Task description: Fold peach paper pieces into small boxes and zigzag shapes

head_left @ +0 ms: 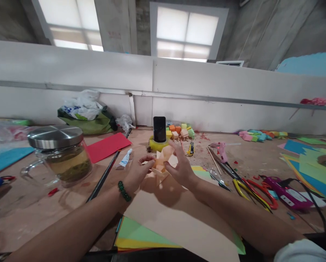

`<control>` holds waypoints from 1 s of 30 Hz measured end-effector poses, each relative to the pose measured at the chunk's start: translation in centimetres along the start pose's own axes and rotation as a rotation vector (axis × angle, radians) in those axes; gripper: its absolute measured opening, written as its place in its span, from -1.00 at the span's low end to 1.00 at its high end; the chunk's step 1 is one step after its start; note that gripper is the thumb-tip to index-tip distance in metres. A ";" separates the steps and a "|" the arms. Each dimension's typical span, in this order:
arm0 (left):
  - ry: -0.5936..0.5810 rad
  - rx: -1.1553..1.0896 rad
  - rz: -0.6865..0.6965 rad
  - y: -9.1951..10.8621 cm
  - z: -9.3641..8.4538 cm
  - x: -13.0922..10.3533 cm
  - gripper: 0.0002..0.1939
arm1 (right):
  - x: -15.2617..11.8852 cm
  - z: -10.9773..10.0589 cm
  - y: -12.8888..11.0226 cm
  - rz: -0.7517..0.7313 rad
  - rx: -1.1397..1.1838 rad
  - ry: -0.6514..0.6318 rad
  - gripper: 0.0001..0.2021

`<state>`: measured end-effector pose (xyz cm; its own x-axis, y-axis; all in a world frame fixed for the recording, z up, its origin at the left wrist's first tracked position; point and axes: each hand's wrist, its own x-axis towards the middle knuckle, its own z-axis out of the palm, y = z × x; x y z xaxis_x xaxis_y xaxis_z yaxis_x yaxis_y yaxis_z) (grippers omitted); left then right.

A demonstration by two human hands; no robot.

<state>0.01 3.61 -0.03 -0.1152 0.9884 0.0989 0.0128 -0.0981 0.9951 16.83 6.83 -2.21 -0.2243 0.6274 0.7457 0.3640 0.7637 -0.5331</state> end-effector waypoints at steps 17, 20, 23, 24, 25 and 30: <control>0.109 0.381 0.649 -1.4 -0.2 -0.7 -0.89 | 0.8 -0.7 -0.1 -0.331 -0.274 0.124 -0.85; 0.120 0.396 0.654 -1.4 -0.1 -0.6 -0.89 | 0.8 -0.7 -0.2 -0.348 -0.290 0.118 -0.86; 0.106 0.416 0.666 -1.2 -0.1 -0.7 -0.89 | 0.8 -0.8 -0.3 -0.377 -0.319 0.115 -0.88; 0.095 0.412 0.670 -1.1 -0.1 -0.7 -0.89 | 0.8 -0.9 -0.3 -0.385 -0.328 0.112 -0.88; 0.085 0.404 0.672 -1.1 0.0 -0.7 -0.89 | 0.8 -0.9 -0.3 -0.390 -0.336 0.108 -0.87; 0.037 0.358 0.658 -1.1 0.1 -0.7 -0.88 | 0.7 -1.1 -0.6 -0.383 -0.369 0.069 -0.85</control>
<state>0.16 3.05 -1.21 -0.0056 0.7335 0.6796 0.4125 -0.6174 0.6698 17.46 6.66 -0.92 -0.3479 0.2932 0.8905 0.5643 0.8240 -0.0509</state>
